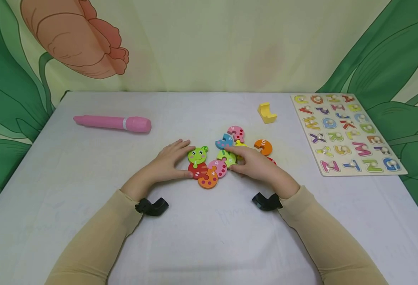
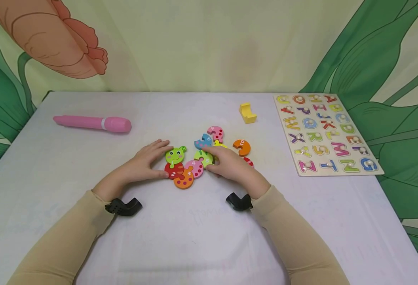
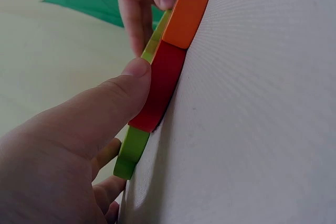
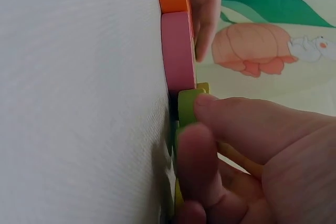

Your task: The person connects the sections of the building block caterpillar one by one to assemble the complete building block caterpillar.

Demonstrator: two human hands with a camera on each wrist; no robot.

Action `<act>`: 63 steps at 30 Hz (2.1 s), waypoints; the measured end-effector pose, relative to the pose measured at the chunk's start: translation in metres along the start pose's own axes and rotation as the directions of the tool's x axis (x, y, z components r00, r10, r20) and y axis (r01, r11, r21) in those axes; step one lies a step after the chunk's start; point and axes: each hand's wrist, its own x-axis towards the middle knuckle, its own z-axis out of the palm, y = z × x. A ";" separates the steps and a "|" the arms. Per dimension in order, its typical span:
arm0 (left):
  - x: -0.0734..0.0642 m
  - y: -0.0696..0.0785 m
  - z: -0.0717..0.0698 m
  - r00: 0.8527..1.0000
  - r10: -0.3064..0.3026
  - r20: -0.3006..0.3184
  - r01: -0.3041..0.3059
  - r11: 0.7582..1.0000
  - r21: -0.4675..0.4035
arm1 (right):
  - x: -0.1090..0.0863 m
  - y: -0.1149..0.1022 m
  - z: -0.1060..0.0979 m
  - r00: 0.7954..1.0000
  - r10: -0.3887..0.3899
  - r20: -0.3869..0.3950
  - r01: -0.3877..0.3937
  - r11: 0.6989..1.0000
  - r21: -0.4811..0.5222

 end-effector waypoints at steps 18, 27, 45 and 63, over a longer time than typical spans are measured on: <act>0.002 0.001 -0.002 1.000 -0.002 0.001 0.002 1.000 0.011 | 0.004 0.005 0.001 0.996 -0.088 -0.017 0.085 0.988 -0.128; 0.002 0.001 0.000 1.000 -0.003 -0.003 0.003 1.000 0.011 | 0.005 0.009 0.003 0.996 -0.095 -0.003 0.093 0.987 -0.133; -0.001 -0.002 0.001 1.000 0.001 -0.001 -0.001 1.000 0.012 | -0.006 0.018 -0.045 0.998 -0.026 -0.054 0.032 0.994 0.101; 0.002 0.003 0.001 1.000 0.001 0.015 -0.001 1.000 0.003 | 0.048 0.015 -0.033 0.986 -0.137 0.098 0.128 0.988 0.088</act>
